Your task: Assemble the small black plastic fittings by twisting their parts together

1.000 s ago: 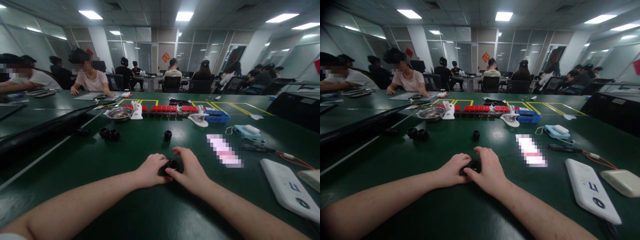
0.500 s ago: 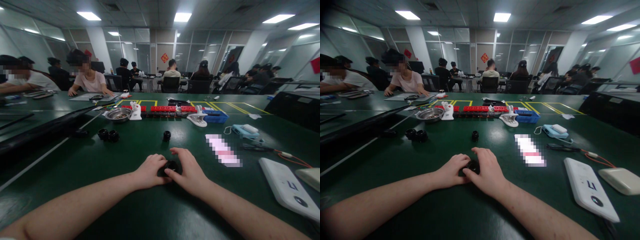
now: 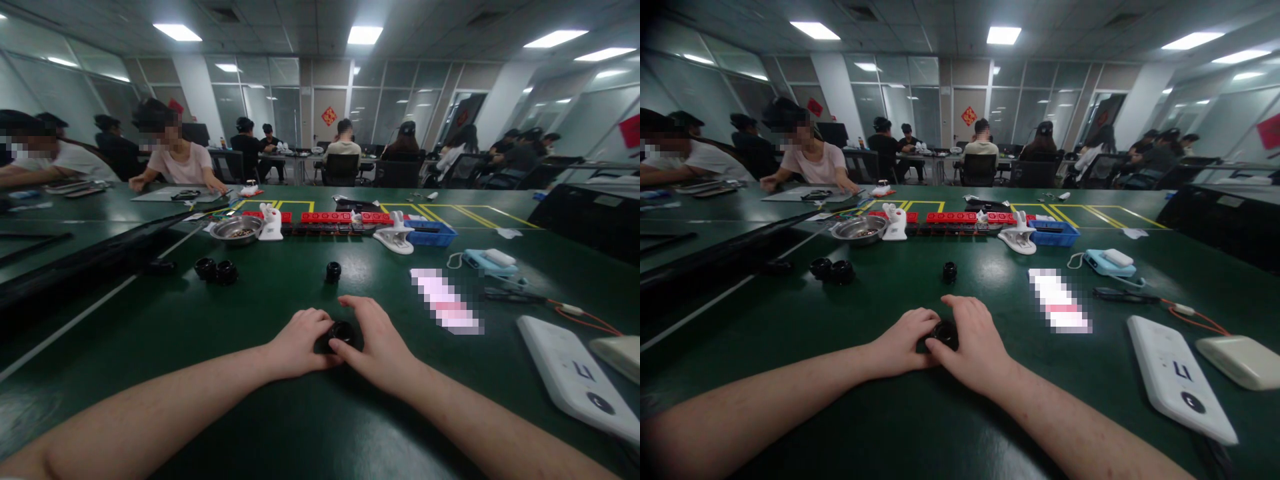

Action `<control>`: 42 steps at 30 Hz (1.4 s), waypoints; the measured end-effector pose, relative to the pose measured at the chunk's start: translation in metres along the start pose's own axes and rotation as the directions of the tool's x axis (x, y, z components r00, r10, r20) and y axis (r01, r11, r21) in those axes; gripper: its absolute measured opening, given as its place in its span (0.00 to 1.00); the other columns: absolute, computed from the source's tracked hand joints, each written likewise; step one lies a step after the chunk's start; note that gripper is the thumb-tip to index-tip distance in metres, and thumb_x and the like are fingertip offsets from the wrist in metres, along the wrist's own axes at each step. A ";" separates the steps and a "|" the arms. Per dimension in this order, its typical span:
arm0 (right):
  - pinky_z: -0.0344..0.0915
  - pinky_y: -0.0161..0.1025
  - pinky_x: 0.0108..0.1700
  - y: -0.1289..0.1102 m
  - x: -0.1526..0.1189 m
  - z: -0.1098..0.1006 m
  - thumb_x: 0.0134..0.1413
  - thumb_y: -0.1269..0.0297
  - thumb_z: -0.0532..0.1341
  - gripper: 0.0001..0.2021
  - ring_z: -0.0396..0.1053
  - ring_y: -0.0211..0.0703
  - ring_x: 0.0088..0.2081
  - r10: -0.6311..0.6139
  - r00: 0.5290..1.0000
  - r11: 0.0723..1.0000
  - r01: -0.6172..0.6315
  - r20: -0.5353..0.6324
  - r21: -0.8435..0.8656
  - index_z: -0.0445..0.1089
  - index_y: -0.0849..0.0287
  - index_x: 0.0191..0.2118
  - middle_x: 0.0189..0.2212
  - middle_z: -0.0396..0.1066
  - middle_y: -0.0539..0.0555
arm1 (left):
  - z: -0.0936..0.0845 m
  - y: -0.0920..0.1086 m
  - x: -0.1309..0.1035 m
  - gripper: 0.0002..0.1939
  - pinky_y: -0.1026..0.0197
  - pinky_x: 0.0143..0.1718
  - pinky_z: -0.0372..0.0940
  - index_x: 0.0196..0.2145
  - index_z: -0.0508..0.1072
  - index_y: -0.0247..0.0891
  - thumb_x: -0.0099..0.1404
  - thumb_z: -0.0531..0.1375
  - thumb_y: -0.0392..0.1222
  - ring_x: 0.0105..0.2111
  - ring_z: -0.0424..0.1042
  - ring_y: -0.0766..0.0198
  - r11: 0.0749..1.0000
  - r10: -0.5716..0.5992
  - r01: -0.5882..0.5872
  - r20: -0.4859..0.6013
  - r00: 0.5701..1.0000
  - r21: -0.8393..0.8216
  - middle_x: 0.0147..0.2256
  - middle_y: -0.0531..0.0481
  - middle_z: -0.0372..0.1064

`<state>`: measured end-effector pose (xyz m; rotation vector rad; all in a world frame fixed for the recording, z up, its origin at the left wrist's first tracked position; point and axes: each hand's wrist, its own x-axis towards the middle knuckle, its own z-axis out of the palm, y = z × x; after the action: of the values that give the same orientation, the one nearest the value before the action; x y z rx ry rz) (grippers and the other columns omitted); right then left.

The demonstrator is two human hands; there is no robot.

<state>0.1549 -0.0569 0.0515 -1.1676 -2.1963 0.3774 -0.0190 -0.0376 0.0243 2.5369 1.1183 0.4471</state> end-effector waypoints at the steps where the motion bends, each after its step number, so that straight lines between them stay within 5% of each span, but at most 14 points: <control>1: 0.59 0.52 0.46 0.000 0.000 0.000 0.42 0.63 0.61 0.23 0.61 0.52 0.45 0.013 1.000 1.000 -0.013 -0.005 -0.015 0.58 0.59 0.47 0.43 0.64 0.59 | 0.000 0.001 0.000 0.15 0.56 0.40 0.58 0.34 0.67 0.38 0.52 0.60 0.49 0.38 0.61 0.58 1.000 -0.002 0.002 -0.002 1.000 0.002 0.36 0.49 0.63; 5: 0.61 0.49 0.42 -0.001 0.001 0.000 0.41 0.66 0.61 0.19 0.64 0.49 0.39 0.012 0.998 0.999 -0.010 0.060 -0.044 0.60 0.60 0.43 0.36 0.66 0.56 | -0.001 0.001 -0.001 0.15 0.56 0.40 0.57 0.34 0.67 0.37 0.52 0.60 0.48 0.37 0.61 0.59 1.000 -0.001 0.001 0.001 1.000 -0.002 0.36 0.50 0.63; 9: 0.59 0.46 0.46 -0.001 0.000 -0.002 0.38 0.75 0.57 0.23 0.62 0.47 0.43 -0.049 0.995 0.998 0.045 0.092 0.045 0.58 0.60 0.45 0.40 0.64 0.56 | 0.000 0.000 -0.001 0.18 0.55 0.41 0.57 0.38 0.66 0.37 0.52 0.60 0.49 0.39 0.61 0.58 1.000 0.006 -0.006 0.000 1.000 -0.006 0.38 0.48 0.63; 17: 0.60 0.49 0.44 0.000 0.000 -0.003 0.45 0.64 0.59 0.19 0.62 0.50 0.42 -0.033 0.998 0.999 0.034 -0.061 0.014 0.58 0.59 0.45 0.39 0.64 0.58 | 0.001 -0.001 0.000 0.17 0.56 0.39 0.57 0.34 0.67 0.38 0.52 0.60 0.52 0.38 0.62 0.58 1.000 -0.011 0.011 -0.016 1.000 -0.005 0.37 0.49 0.63; 27: 0.60 0.51 0.45 0.013 0.005 -0.001 0.49 0.62 0.57 0.16 0.63 0.51 0.43 -0.049 0.991 0.998 0.045 -0.126 -0.036 0.59 0.59 0.45 0.40 0.65 0.58 | -0.016 -0.009 -0.014 0.21 0.54 0.37 0.56 0.38 0.72 0.44 0.53 0.56 0.59 0.37 0.64 0.55 0.933 -0.341 0.352 -0.126 0.932 0.076 0.34 0.49 0.65; 31: 0.60 0.51 0.46 0.011 0.004 -0.001 0.49 0.62 0.56 0.16 0.62 0.51 0.44 -0.056 0.993 0.998 0.052 -0.102 -0.045 0.59 0.60 0.45 0.41 0.65 0.59 | -0.034 -0.033 -0.050 0.25 0.54 0.37 0.57 0.36 0.73 0.41 0.52 0.53 0.63 0.36 0.65 0.53 0.838 -0.525 0.538 -0.138 0.840 0.087 0.34 0.48 0.67; 37: 0.59 0.50 0.47 0.007 0.001 0.000 0.50 0.63 0.56 0.16 0.61 0.50 0.45 -0.091 0.992 0.995 0.087 -0.084 -0.047 0.60 0.60 0.45 0.43 0.64 0.59 | -0.069 -0.083 -0.118 0.32 0.52 0.37 0.59 0.38 0.72 0.39 0.51 0.48 0.68 0.40 0.66 0.48 0.582 -0.768 0.803 -0.237 0.595 0.130 0.40 0.43 0.67; 42: 0.59 0.50 0.47 0.006 0.001 0.004 0.49 0.65 0.56 0.14 0.61 0.50 0.45 -0.096 0.992 0.994 0.091 -0.078 -0.058 0.61 0.60 0.44 0.42 0.64 0.58 | -0.089 -0.119 -0.138 0.36 0.52 0.36 0.59 0.44 0.68 0.37 0.50 0.46 0.69 0.41 0.66 0.45 0.420 -0.855 0.904 -0.300 0.422 0.076 0.41 0.41 0.68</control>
<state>0.1557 -0.0522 0.0453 -1.0846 -2.1935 0.2277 -0.2208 -0.0500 0.0339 1.6160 2.4949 0.2858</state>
